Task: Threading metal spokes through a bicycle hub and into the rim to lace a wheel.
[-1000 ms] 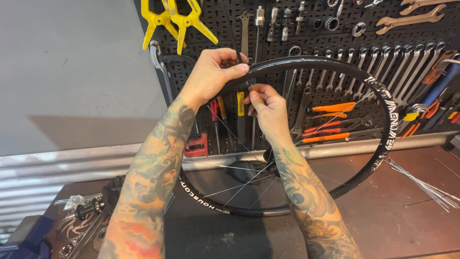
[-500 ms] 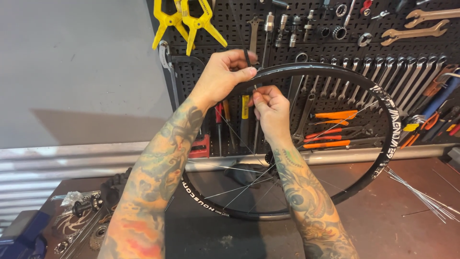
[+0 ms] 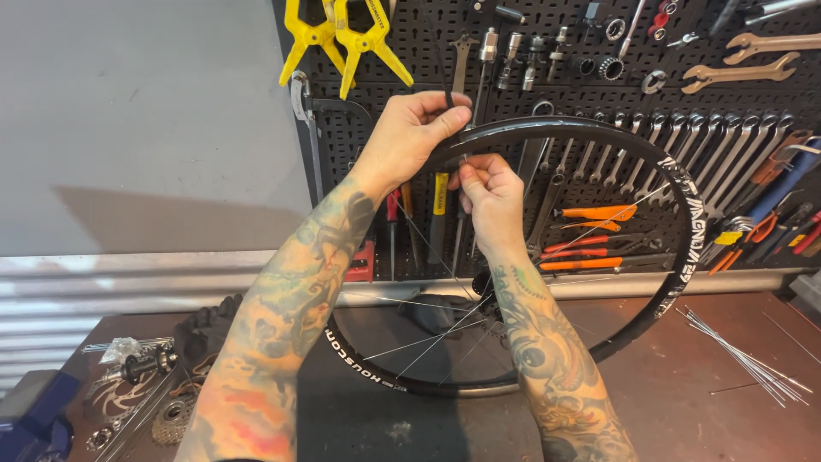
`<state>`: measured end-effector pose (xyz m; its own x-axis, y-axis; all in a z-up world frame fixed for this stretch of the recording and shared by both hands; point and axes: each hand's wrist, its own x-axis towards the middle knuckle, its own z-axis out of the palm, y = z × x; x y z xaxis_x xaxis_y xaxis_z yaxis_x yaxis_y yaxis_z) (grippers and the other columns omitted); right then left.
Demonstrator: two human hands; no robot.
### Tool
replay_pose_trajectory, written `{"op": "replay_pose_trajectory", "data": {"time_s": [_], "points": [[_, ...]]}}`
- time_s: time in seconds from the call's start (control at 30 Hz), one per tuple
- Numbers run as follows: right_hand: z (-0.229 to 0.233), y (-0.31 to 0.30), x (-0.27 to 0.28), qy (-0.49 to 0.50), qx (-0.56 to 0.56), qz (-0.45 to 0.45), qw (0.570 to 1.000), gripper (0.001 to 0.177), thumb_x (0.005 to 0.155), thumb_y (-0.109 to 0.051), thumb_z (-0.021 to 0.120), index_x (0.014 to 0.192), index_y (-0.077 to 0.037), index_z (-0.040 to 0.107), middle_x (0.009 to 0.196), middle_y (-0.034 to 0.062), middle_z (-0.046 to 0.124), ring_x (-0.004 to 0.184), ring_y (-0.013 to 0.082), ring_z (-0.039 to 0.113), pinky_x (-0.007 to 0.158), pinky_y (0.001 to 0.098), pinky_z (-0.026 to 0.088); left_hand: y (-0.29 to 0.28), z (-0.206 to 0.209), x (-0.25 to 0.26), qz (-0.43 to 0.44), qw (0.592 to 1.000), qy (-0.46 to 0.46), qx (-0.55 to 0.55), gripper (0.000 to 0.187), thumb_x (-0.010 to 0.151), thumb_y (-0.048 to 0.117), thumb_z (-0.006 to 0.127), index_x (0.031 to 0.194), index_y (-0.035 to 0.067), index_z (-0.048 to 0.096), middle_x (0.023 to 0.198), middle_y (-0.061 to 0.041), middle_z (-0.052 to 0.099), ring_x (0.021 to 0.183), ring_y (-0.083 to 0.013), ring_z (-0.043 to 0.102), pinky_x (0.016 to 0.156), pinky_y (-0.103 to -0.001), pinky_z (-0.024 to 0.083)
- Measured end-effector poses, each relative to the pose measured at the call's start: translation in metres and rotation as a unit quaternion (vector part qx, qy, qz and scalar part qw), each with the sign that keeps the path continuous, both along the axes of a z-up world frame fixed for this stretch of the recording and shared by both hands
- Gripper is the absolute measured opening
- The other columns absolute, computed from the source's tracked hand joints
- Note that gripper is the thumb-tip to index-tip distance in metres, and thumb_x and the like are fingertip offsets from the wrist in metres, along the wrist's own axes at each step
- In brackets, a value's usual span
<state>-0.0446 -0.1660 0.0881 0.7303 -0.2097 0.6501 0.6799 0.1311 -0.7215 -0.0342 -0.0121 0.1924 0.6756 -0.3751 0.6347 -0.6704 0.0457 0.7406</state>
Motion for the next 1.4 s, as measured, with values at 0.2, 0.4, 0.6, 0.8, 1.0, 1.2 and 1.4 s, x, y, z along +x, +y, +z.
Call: {"op": "replay_pose_trajectory", "data": {"time_s": [0.2,0.4,0.6,0.8,1.0,1.2,1.4], "points": [[-0.005,-0.003,0.006,-0.006,0.015,0.007,1.000,0.004,0.102,-0.005,0.061,0.098,-0.005,0.059,0.073,0.0115,0.066,0.047,0.0095,0.043,0.045,0.0213,0.035,0.001,-0.003,0.004,-0.061,0.996,-0.043,-0.044,0.030,0.098,0.007,0.062,0.128,0.008,0.062,0.101,-0.005,0.078,0.097,-0.0115,0.072,0.099,-0.027,0.057],[-0.001,0.000,0.003,-0.005,0.008,0.008,1.000,0.003,0.102,-0.006,0.060,0.099,-0.005,0.060,0.073,0.0107,0.067,0.049,0.0086,0.045,0.045,0.0207,0.036,-0.002,-0.002,0.003,0.012,0.999,-0.047,-0.021,0.039,0.093,0.029,0.072,0.127,0.011,0.070,0.107,0.001,0.071,0.099,-0.0076,0.070,0.090,-0.023,0.059],[-0.004,-0.002,0.006,-0.003,0.010,0.003,1.000,0.004,0.101,-0.005,0.061,0.098,-0.005,0.059,0.073,0.0106,0.067,0.048,0.0090,0.043,0.045,0.0209,0.034,0.000,-0.005,0.006,-0.076,0.994,-0.011,-0.082,0.043,0.098,0.006,0.062,0.140,0.004,0.055,0.105,-0.007,0.078,0.096,-0.0128,0.075,0.090,-0.027,0.064],[0.000,0.001,0.001,0.000,0.010,0.001,1.000,0.004,0.102,-0.006,0.060,0.098,-0.005,0.059,0.074,0.0102,0.068,0.049,0.0085,0.044,0.046,0.0206,0.035,-0.001,-0.003,0.003,0.025,0.998,-0.042,-0.044,0.039,0.091,0.020,0.078,0.126,0.010,0.067,0.089,0.005,0.064,0.080,-0.0031,0.063,0.079,-0.019,0.056],[-0.002,0.001,0.000,-0.005,0.007,0.009,1.000,0.003,0.102,-0.004,0.060,0.098,-0.005,0.059,0.074,0.0117,0.067,0.047,0.0096,0.043,0.044,0.0214,0.035,0.005,-0.004,0.000,-0.091,0.994,-0.015,-0.062,0.062,0.094,0.000,0.056,0.153,0.010,0.041,0.131,-0.013,0.074,0.122,-0.0217,0.072,0.111,-0.036,0.053],[0.001,0.002,-0.004,-0.002,0.001,-0.005,1.000,0.004,0.102,-0.003,0.059,0.098,-0.004,0.059,0.073,0.0108,0.068,0.048,0.0093,0.044,0.046,0.0214,0.036,0.003,-0.005,0.002,-0.036,0.996,-0.037,-0.071,0.063,0.092,0.010,0.078,0.149,0.007,0.051,0.084,0.004,0.063,0.082,-0.0053,0.063,0.083,-0.023,0.055],[-0.001,0.002,-0.004,-0.015,0.003,0.014,1.000,0.004,0.102,-0.003,0.060,0.098,-0.004,0.059,0.074,0.0127,0.067,0.048,0.0094,0.044,0.045,0.0211,0.035,0.004,-0.008,0.008,-0.129,0.990,-0.039,-0.049,0.076,0.098,0.009,0.065,0.161,0.013,0.023,0.156,-0.019,0.053,0.144,-0.0294,0.055,0.120,-0.041,0.047]]}}
